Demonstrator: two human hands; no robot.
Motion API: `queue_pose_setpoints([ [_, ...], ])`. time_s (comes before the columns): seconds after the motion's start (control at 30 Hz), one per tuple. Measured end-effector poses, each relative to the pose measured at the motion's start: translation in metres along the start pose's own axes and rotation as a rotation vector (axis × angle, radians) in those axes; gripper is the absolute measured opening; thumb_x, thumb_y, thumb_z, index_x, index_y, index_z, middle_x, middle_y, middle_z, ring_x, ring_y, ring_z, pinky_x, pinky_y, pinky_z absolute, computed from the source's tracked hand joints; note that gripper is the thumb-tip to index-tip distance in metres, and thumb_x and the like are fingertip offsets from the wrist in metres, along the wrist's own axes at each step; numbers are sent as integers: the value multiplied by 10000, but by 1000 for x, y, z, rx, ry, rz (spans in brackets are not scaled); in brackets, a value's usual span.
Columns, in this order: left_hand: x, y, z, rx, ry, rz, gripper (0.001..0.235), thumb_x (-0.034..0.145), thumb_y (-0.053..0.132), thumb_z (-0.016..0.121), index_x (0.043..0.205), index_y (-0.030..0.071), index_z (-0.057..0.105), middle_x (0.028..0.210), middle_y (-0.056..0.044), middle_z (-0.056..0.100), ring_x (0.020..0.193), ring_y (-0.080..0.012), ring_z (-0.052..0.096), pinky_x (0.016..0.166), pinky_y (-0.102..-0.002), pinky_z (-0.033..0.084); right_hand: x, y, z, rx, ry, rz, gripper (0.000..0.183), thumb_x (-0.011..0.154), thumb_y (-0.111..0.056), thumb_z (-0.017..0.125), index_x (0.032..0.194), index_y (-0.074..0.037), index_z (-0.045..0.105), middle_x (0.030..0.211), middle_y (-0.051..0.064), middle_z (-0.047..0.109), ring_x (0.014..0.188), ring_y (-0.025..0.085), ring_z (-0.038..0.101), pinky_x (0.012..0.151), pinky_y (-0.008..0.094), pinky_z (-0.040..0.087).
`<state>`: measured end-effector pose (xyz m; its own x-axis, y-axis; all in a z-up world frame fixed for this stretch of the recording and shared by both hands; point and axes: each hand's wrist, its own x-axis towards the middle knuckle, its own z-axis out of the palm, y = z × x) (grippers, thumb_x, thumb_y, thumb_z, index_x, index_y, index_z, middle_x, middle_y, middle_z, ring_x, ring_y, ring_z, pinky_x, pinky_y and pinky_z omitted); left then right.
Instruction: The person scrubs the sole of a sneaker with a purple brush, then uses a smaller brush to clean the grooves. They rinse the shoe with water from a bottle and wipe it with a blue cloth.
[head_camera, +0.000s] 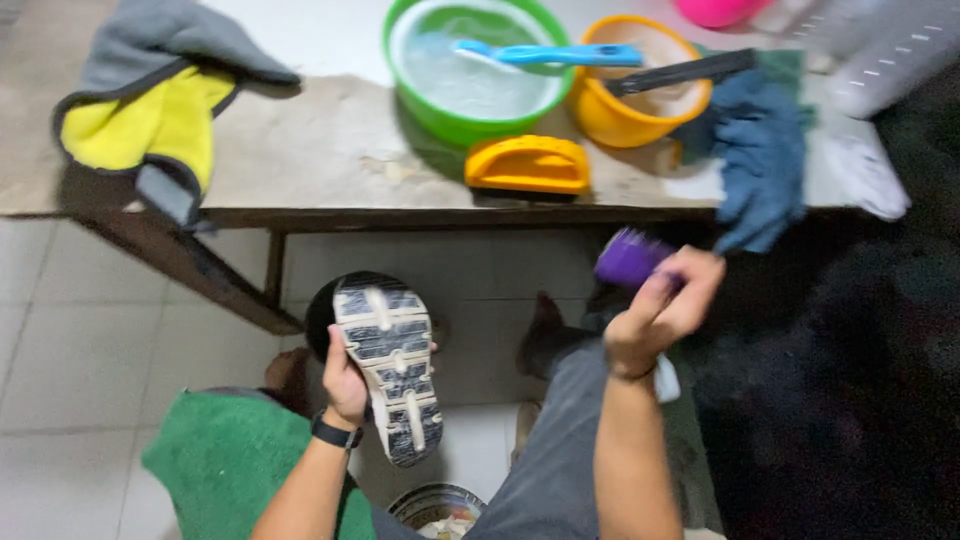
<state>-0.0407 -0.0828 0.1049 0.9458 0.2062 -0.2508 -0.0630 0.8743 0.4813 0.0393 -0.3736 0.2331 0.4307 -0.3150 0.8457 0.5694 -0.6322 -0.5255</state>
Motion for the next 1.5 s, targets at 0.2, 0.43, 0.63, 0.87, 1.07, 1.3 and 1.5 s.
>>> queue_pose_setpoints([
  [0.2,11,-11,-29,-160,-206,-133,623,1053,484,417,1422,-4,528,1423,-220,557,1314,-394,517,1116,-527,391,106,-6,-3,-215,-375,-36,290,977,-301,665,1044,-72,500,993,86,529,854,283,545,815,404,456],
  [0.43,1,-18,-14,-225,-278,-196,650,1037,522,451,1398,-11,545,1371,-263,587,1230,-458,560,1030,-617,426,122,-6,16,-114,-467,-345,194,1037,-167,574,969,14,591,1024,178,552,1017,338,544,921,445,463],
  [0.63,0,-24,0,-291,-303,-311,662,1008,566,473,1365,19,582,1314,-260,626,1157,-451,605,973,-607,476,182,11,36,-291,-422,-487,58,941,-77,729,887,-81,708,988,102,638,945,306,549,859,425,434],
  [0.87,12,-20,-3,-290,-520,-440,768,1003,622,413,1396,-29,523,1337,-312,583,1159,-500,588,946,-667,487,233,48,91,-991,-1180,-355,315,842,-385,752,1151,-371,807,1024,25,771,1039,336,546,929,474,368],
  [1.07,16,-13,-10,-299,-432,-347,718,1019,577,432,1366,-40,552,1313,-329,595,1147,-519,591,930,-686,485,247,27,59,-932,-1099,-402,227,990,-355,714,1145,-230,823,886,144,771,984,397,646,942,551,495],
  [1.3,1,-4,-8,-265,-429,-289,707,1020,552,437,1394,-42,530,1353,-328,569,1187,-525,564,960,-681,468,231,21,20,-799,-919,-479,234,994,-254,658,1155,-199,819,930,126,731,899,415,639,837,557,461],
  [1.5,14,-25,-58,-248,-41,-224,592,906,413,482,1315,6,615,1295,-220,640,1210,-392,594,1098,-501,424,197,35,-23,-1083,-429,-818,220,1266,-408,695,1092,-316,792,985,27,650,967,290,538,826,417,315],
])
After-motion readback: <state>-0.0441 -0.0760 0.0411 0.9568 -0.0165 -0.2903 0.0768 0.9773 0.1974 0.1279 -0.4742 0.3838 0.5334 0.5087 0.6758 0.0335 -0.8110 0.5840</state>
